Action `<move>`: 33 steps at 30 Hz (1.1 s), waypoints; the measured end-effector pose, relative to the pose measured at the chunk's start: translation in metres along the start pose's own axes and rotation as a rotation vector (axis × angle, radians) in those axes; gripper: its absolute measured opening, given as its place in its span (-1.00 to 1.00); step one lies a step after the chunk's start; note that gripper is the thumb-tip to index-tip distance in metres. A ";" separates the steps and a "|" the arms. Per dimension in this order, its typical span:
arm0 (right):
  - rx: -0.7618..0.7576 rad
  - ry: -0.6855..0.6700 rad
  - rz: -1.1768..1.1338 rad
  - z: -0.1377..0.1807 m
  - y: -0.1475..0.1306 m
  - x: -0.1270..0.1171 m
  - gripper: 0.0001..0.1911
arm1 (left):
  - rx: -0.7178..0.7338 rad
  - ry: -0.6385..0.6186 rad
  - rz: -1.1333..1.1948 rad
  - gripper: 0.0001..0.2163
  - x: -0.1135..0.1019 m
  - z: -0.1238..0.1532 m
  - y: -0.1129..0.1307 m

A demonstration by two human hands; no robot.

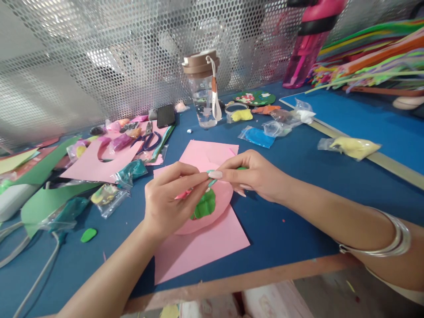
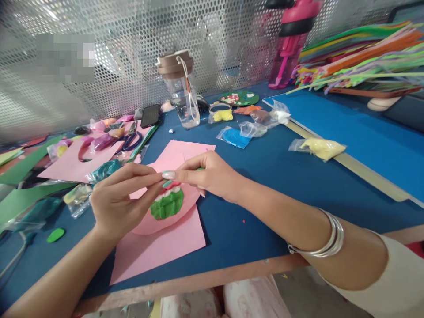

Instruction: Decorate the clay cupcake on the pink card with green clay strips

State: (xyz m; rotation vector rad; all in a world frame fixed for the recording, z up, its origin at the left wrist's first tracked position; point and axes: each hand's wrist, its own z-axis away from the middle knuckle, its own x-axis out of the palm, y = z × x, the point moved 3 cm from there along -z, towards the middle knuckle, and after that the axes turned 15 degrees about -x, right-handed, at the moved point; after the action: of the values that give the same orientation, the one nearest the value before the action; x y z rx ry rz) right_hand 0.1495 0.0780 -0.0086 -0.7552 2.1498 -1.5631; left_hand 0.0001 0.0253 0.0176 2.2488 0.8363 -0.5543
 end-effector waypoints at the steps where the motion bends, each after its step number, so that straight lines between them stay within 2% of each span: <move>1: -0.009 0.008 -0.008 0.000 0.000 0.000 -0.77 | -0.015 -0.011 0.004 -0.91 0.000 0.000 -0.001; 5: -0.022 0.030 -0.061 -0.001 0.000 0.000 -0.82 | -0.072 -0.054 0.024 -0.82 0.001 0.000 -0.004; 12: 0.004 0.018 -0.138 -0.001 0.001 0.001 -0.88 | -0.004 -0.028 -0.006 -0.90 0.000 0.000 -0.002; 17: 0.019 0.003 -0.141 -0.001 0.001 0.000 -0.85 | 0.035 0.001 -0.014 -0.93 0.000 0.000 -0.001; 22: 0.018 0.012 -0.117 -0.001 0.001 0.000 -0.87 | 0.024 -0.033 -0.016 -0.87 0.000 0.000 -0.001; 33: 0.043 0.013 -0.105 -0.001 0.001 0.000 -0.83 | 0.025 0.010 -0.013 -0.93 -0.002 0.001 0.001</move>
State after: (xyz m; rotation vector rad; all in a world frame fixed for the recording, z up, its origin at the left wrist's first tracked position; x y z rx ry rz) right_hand 0.1491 0.0788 -0.0092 -0.8584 2.1092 -1.6661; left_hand -0.0006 0.0234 0.0181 2.2716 0.8542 -0.5629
